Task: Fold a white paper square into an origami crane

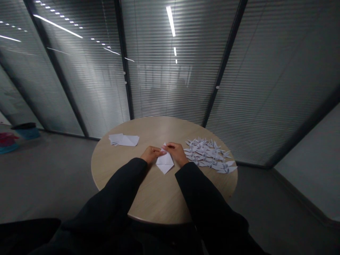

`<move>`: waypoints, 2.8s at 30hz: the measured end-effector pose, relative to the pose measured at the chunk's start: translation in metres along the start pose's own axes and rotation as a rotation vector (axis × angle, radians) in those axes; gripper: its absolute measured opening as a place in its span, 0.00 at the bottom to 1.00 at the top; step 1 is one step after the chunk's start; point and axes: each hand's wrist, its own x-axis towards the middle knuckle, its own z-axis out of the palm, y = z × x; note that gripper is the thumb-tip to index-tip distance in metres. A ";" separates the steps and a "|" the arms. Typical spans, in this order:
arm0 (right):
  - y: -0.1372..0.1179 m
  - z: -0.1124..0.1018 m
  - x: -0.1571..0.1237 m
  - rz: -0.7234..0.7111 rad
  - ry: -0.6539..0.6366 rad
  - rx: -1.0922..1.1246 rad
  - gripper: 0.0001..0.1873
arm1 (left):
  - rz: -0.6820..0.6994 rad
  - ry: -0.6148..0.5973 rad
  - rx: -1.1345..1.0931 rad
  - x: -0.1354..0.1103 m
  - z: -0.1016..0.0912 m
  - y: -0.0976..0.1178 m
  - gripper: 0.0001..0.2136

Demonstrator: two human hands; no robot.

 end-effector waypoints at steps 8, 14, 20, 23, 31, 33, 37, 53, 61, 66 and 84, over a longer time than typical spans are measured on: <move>-0.004 -0.002 -0.002 0.007 0.147 0.012 0.15 | -0.093 -0.229 0.028 0.001 -0.003 0.001 0.17; -0.001 -0.001 -0.001 -0.025 0.178 0.041 0.16 | -0.093 -0.221 0.087 -0.001 -0.002 0.005 0.20; -0.002 -0.002 -0.001 -0.015 0.274 0.097 0.15 | -0.156 -0.250 0.063 -0.006 0.001 0.013 0.23; -0.003 -0.002 -0.001 -0.011 0.272 0.104 0.16 | -0.171 -0.250 0.056 -0.007 0.002 0.014 0.24; -0.006 -0.005 -0.001 0.014 0.374 0.169 0.18 | -0.224 -0.309 -0.035 -0.004 0.003 0.006 0.25; -0.006 -0.006 0.000 0.010 0.373 0.172 0.17 | -0.228 -0.329 -0.044 -0.004 0.002 0.005 0.25; -0.006 -0.006 0.000 0.001 0.372 0.172 0.17 | -0.213 -0.337 -0.061 -0.004 0.002 0.005 0.24; -0.016 -0.001 -0.006 0.026 0.129 0.156 0.14 | -0.004 -0.221 0.002 0.006 -0.005 -0.004 0.23; -0.011 0.000 -0.003 0.008 0.132 0.147 0.14 | -0.084 -0.233 -0.056 0.003 -0.003 -0.002 0.20; -0.009 0.000 -0.004 0.010 0.113 0.144 0.16 | -0.069 -0.244 -0.088 0.002 -0.004 0.000 0.20; 0.001 -0.002 0.002 -0.137 0.122 0.005 0.09 | 0.009 0.024 -0.098 0.010 -0.008 0.005 0.18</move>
